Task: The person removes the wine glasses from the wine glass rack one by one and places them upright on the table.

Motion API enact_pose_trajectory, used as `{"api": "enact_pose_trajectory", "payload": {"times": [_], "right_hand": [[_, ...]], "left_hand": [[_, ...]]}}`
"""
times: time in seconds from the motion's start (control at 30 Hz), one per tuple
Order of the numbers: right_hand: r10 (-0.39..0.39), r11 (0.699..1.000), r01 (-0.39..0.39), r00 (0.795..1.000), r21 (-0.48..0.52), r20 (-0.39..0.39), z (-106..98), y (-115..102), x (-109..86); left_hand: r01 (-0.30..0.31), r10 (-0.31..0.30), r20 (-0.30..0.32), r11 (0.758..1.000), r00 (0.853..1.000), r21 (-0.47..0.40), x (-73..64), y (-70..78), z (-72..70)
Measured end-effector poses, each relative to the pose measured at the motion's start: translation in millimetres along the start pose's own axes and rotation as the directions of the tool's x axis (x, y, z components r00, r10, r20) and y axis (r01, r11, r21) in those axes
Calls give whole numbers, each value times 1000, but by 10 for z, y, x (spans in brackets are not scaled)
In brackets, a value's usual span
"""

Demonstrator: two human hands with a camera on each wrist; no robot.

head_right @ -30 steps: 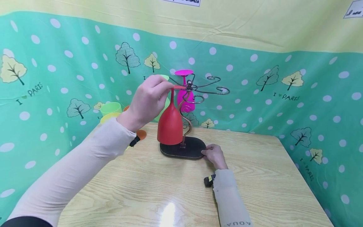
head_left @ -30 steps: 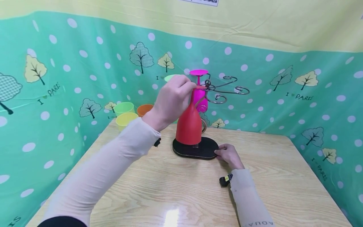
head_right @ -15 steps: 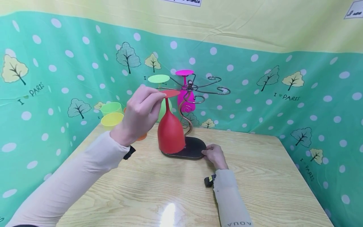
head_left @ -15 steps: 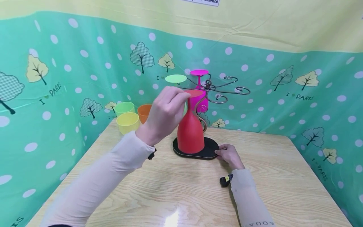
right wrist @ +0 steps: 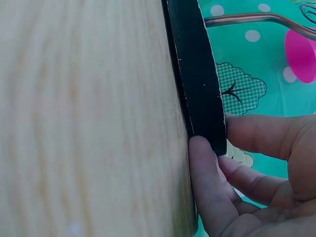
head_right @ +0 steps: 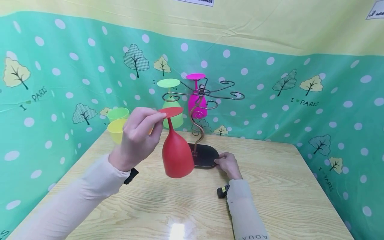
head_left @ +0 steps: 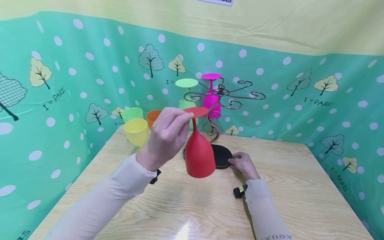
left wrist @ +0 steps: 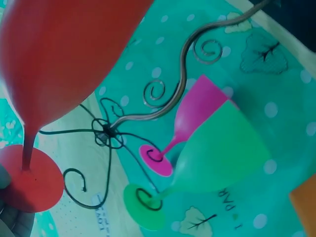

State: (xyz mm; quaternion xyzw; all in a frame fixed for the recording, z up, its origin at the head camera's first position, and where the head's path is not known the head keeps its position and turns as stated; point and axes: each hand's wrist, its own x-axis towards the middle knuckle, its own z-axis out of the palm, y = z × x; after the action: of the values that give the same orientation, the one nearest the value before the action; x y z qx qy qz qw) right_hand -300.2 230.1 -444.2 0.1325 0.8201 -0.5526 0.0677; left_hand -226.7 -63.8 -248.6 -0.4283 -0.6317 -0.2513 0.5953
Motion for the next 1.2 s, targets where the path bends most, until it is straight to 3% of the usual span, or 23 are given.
{"api": "enact_pose_trajectory", "payload": {"times": [0.07, 0.17, 0.23, 0.33, 0.47, 0.6, 0.77, 0.83, 0.93, 1.0, 1.03, 1.07, 1.13, 1.2], "right_hand": [[-6, 1000, 6, 1000, 8, 7, -2, 1, -6], [-15, 1000, 14, 1000, 19, 14, -4, 3, -11], [-22, 999, 21, 1000, 29, 22, -10, 5, -17], [-38, 999, 37, 999, 34, 33, -27, 0, -40], [-77, 997, 76, 996, 22, 35, -77, -51, -107], [-179, 984, 179, 984, -18, 8, -154, -135, -197], [-348, 937, 345, 936, -61, -49, -176, -295, -363], [-412, 910, 407, 908, -79, -74, -164, -369, -465], [-501, 865, 496, 856, -70, -124, -138, -457, -646], [-564, 825, 562, 809, -67, -162, -117, -490, -772], [-605, 795, 603, 776, -72, -178, -105, -499, -830], [-650, 757, 647, 735, -90, -191, -93, -501, -884], [-755, 653, 743, 623, -145, -206, -64, -500, -982], [-858, 508, 839, 473, -197, -198, -32, -509, -1063]], "left_hand": [[32, -32, -23, 999, 999, 6, -72, -2, -2], [126, -126, -44, 992, 991, -2, -207, -34, 2], [210, -210, -48, 978, 976, -13, -320, -66, 3], [330, -330, -41, 944, 943, -27, -517, -117, 3], [464, -466, -30, 885, 884, -41, -761, -146, 6], [573, -575, -26, 818, 818, -56, -942, -159, 32], [678, -682, -29, 731, 731, -78, -1121, -159, 70], [723, -727, -19, 685, 686, -92, -1178, -145, 85], [800, -807, 19, 582, 590, -149, -1253, -119, 114], [850, -860, 54, 490, 508, -192, -1306, -103, 135], [871, -882, 71, 443, 466, -210, -1330, -96, 145], [889, -901, 86, 399, 426, -224, -1353, -90, 154], [916, -929, 110, 321, 355, -239, -1394, -82, 174], [937, -948, 127, 256, 292, -239, -1431, -78, 188]]}}
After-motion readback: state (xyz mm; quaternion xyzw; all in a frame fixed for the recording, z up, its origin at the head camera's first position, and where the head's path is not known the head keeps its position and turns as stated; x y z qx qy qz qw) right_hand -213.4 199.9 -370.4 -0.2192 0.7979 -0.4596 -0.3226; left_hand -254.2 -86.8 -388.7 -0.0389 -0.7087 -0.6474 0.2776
